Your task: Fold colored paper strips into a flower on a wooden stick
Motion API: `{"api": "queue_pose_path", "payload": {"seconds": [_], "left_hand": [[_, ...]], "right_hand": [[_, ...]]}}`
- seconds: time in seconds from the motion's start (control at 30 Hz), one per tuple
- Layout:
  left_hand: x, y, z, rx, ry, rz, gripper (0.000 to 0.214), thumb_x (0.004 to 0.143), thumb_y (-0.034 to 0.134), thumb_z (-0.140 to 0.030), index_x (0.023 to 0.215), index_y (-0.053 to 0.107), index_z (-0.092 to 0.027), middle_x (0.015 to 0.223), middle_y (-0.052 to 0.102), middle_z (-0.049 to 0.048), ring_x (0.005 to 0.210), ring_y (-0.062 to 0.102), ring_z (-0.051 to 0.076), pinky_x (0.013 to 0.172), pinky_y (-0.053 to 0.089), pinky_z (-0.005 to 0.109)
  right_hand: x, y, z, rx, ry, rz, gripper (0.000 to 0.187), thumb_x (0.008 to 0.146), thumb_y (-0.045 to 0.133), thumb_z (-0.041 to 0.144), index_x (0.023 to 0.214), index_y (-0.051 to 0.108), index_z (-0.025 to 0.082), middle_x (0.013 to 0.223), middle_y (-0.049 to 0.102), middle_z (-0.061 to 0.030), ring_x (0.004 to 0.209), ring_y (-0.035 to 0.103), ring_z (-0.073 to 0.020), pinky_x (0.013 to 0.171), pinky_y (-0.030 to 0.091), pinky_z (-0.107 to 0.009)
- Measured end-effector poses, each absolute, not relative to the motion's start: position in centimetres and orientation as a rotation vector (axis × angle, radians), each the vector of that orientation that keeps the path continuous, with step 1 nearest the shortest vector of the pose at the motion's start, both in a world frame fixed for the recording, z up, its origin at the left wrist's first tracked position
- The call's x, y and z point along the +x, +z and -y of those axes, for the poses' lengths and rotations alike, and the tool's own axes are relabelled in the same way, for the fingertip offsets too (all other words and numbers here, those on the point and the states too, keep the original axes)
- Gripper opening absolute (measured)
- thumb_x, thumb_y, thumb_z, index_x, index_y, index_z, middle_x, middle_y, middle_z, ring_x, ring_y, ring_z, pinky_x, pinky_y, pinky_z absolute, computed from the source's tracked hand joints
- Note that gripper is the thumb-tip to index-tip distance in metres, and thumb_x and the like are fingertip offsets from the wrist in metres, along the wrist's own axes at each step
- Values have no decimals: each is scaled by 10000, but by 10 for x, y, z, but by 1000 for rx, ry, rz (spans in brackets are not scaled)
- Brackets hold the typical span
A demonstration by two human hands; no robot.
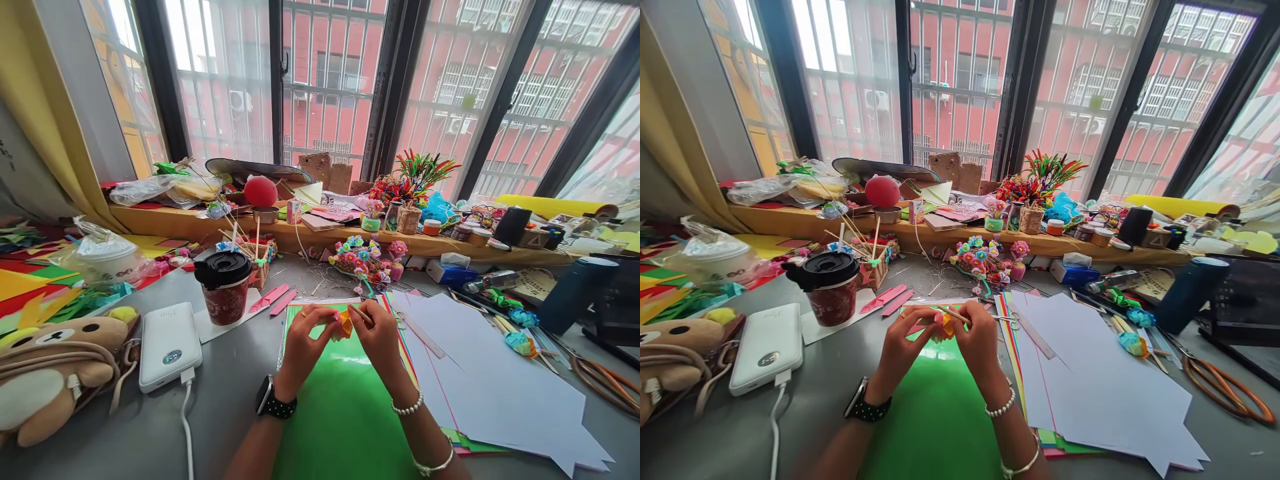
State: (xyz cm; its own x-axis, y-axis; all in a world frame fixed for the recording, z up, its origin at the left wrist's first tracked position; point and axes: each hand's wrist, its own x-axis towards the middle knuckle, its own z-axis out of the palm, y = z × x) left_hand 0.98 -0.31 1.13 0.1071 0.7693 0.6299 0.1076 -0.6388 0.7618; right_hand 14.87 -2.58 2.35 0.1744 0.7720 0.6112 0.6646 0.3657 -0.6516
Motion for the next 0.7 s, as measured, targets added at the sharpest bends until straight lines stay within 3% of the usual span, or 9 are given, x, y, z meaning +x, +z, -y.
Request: {"api": "queue_pose_path", "payload": {"seconds": [0.1,0.2,0.33,0.5,0.7], "left_hand": [[8,11,3,1892,1594,-856,103,664,643,-209,756,682,-236,767,650,54,775,564,204,727,427,302],[6,11,2,1966,1622,-884,122,665,644,-202,773,683,-245,782,664,50,789,568,207,754,410,313],[5,10,2,2056,1637,-910,137,666,644,-203,794,673,-242,780,669,40,779,575,204,740,413,318],[2,11,0,2167,1599,-912,102,706,608,-218,798,648,-197,770,663,44,774,579,189,732,438,321],[-3,16,-4,2019,1209,-840,167,708,602,-312,797,630,-174,792,665,38,770,604,173,735,468,295]], "right_hand": [[152,26,27,-1266,80,1605,121,773,512,286,716,546,184,697,536,-18,611,483,-142,549,375,-254],[156,28,28,-1156,83,1732,134,766,534,257,869,597,199,878,554,-58,753,534,-172,630,424,-279],[158,30,28,-1060,134,1861,81,764,555,240,804,622,216,848,575,-47,783,555,-174,680,441,-291],[159,32,29,-1050,180,1859,120,755,569,200,872,598,197,865,567,-45,757,538,-160,644,431,-266],[160,30,26,-1127,312,1882,106,779,550,267,743,581,173,742,527,-15,605,453,-114,516,350,-216]]}}
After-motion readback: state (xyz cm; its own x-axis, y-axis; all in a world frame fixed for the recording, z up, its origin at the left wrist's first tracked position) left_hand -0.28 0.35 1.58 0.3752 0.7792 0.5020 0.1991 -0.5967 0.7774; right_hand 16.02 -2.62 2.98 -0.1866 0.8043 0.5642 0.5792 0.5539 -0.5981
